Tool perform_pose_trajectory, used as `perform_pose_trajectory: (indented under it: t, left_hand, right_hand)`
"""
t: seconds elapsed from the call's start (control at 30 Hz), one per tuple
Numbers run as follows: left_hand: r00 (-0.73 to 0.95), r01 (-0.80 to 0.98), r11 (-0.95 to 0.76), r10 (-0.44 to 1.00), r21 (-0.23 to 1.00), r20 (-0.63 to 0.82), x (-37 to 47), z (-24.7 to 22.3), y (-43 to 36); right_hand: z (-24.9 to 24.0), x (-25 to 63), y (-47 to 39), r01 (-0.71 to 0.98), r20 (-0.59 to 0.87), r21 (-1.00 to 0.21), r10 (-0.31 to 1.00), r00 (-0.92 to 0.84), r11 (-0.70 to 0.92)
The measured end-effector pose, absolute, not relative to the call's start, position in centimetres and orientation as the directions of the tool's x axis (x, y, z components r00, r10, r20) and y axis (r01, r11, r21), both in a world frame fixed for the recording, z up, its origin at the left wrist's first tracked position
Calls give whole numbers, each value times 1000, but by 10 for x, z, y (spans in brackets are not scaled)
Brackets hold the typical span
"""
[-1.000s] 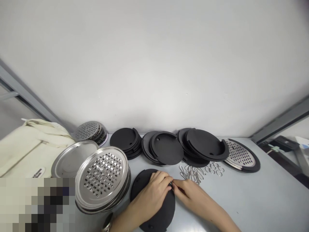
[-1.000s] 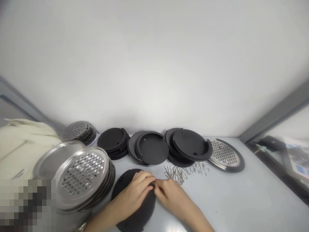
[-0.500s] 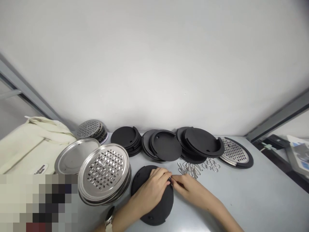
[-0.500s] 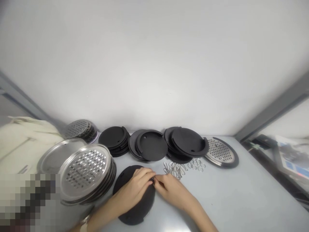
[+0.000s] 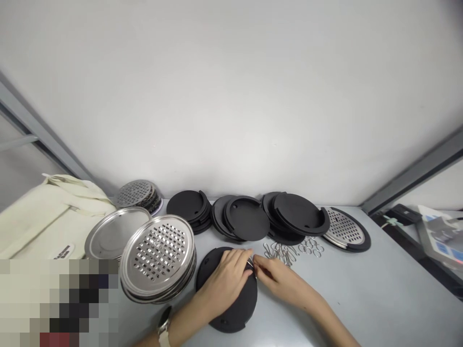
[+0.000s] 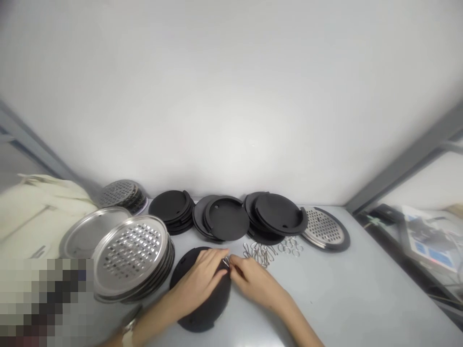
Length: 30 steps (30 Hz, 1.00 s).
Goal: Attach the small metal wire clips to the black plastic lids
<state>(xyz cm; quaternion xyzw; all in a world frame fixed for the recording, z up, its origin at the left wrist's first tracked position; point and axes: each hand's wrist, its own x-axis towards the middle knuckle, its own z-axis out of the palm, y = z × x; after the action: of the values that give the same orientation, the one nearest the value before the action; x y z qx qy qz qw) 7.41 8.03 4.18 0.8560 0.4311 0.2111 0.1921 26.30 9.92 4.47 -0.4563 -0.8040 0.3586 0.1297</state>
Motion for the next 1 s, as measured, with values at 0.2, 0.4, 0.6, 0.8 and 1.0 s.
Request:
perform_pose_trajectory:
  t: [0.2, 0.4, 0.6, 0.8, 1.0]
  left_hand:
    - [525, 724, -570, 821, 387, 226, 77, 41, 80]
    - [476, 790, -514, 858, 333, 195, 76, 39, 79]
    - [505, 722, -499, 854, 479, 128, 72, 39, 82]
    - [513, 684, -492, 849, 538, 125, 70, 41, 84]
    - [528, 659, -505, 839, 558, 135, 71, 42, 85]
  right_hand:
    - [42, 263, 99, 664, -129, -670, 830, -543, 331]
    - [35, 264, 99, 668, -127, -664, 829, -545, 337]
    - [37, 265, 100, 660, -134, -677, 827, -546, 326]
    - [37, 268, 100, 669, -143, -671, 830, -539, 319]
    - [41, 266, 97, 660, -139, -678, 825, -548, 323]
